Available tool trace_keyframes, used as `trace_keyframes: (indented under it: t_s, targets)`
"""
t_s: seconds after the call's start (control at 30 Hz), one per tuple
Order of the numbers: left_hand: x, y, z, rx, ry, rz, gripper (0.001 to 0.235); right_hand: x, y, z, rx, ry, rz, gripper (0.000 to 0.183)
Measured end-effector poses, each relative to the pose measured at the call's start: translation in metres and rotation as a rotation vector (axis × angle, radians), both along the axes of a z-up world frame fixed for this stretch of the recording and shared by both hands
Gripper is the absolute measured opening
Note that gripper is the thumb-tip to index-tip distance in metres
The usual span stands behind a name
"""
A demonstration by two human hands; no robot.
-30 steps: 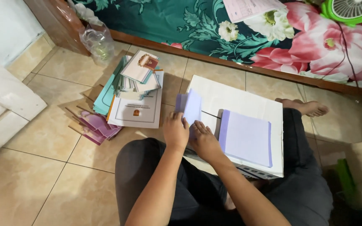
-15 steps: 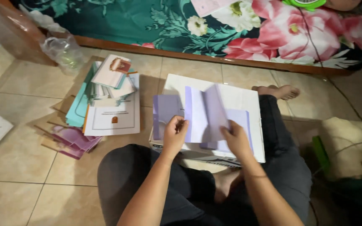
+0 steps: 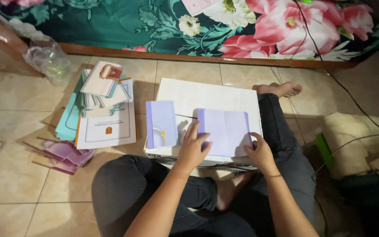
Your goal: The person manually folds paper inserts and stacks them on a box while sitting on the floor.
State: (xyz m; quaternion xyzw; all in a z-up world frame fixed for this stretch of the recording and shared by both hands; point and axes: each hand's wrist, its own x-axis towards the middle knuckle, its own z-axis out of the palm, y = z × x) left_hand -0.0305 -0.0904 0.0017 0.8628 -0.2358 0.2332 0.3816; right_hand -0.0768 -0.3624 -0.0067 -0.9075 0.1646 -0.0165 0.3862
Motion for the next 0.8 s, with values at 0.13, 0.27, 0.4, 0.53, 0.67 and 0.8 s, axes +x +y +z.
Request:
trace_keyframes:
  t_s: [0.13,0.27,0.4,0.53,0.67,0.8]
  targets:
    - [-0.003,0.008,0.02,0.242,0.252,-0.226,0.052,-0.002,0.007,0.007,0.009,0.027,-0.044,0.067]
    - [-0.004,0.01,0.036,0.396,0.432,-0.268,0.074,0.0,0.012,0.01,-0.03,0.041,-0.082,0.067]
    - [-0.002,0.01,0.039,0.428,0.484,-0.27,0.075,-0.004,0.024,0.013,-0.07,0.048,-0.111,0.07]
    - [0.0,0.007,0.028,0.413,0.453,-0.259,0.075,-0.008,0.037,0.003,-0.902,-0.232,0.155,0.071]
    - [0.006,0.004,0.011,0.417,0.411,-0.236,0.073,0.006,0.062,-0.01,-0.621,-0.12,0.479,0.065]
    - [0.002,0.006,0.025,0.425,0.433,-0.244,0.074,0.057,0.057,-0.033,-0.743,-0.173,0.533,0.069]
